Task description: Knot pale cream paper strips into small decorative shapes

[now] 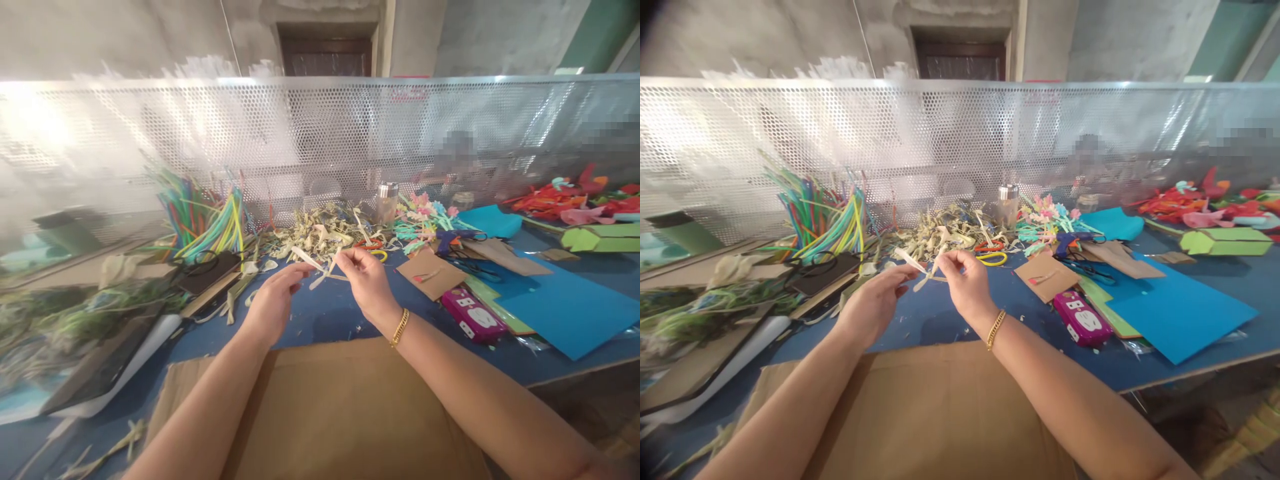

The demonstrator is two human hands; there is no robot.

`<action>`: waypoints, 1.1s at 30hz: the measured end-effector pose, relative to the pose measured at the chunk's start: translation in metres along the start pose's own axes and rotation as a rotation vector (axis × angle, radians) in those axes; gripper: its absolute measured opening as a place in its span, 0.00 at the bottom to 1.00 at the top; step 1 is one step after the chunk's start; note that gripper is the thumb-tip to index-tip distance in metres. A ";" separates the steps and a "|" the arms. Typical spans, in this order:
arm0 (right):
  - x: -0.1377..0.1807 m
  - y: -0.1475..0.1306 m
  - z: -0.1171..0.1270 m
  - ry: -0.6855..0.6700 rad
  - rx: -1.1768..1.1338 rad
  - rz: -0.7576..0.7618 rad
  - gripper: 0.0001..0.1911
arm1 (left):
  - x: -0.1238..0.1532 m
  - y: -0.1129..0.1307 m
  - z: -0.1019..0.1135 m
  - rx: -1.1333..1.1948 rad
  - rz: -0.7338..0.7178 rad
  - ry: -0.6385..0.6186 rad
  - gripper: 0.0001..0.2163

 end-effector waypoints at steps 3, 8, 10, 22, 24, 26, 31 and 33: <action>-0.001 0.001 0.000 0.035 -0.117 -0.073 0.15 | -0.002 0.001 0.001 -0.071 -0.069 0.013 0.11; 0.002 0.003 -0.007 0.002 -0.244 -0.177 0.16 | 0.001 0.009 -0.006 -0.259 -0.223 0.018 0.12; 0.004 0.006 -0.009 -0.014 -0.238 -0.205 0.17 | 0.003 0.012 -0.009 -0.255 -0.260 -0.001 0.10; 0.010 0.025 -0.015 -0.161 -0.090 -0.333 0.14 | 0.003 -0.010 -0.013 0.389 0.294 0.039 0.09; 0.014 0.023 -0.021 -0.218 -0.098 -0.339 0.14 | 0.003 -0.013 -0.011 0.366 0.292 0.090 0.09; 0.016 0.019 -0.025 -0.252 -0.101 -0.327 0.16 | 0.003 -0.016 -0.009 0.321 0.271 0.128 0.09; 0.016 0.014 -0.024 -0.262 -0.075 -0.308 0.15 | 0.001 -0.022 -0.009 0.218 0.237 0.105 0.12; 0.014 0.017 -0.022 -0.250 -0.119 -0.311 0.14 | 0.000 -0.022 -0.008 0.221 0.241 0.092 0.12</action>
Point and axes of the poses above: each hand's wrist, its own x-axis away from the middle knuckle, its own z-axis out of the back of the hand, y = z × x, the point moved 5 cm from there along -x, towards the middle knuckle
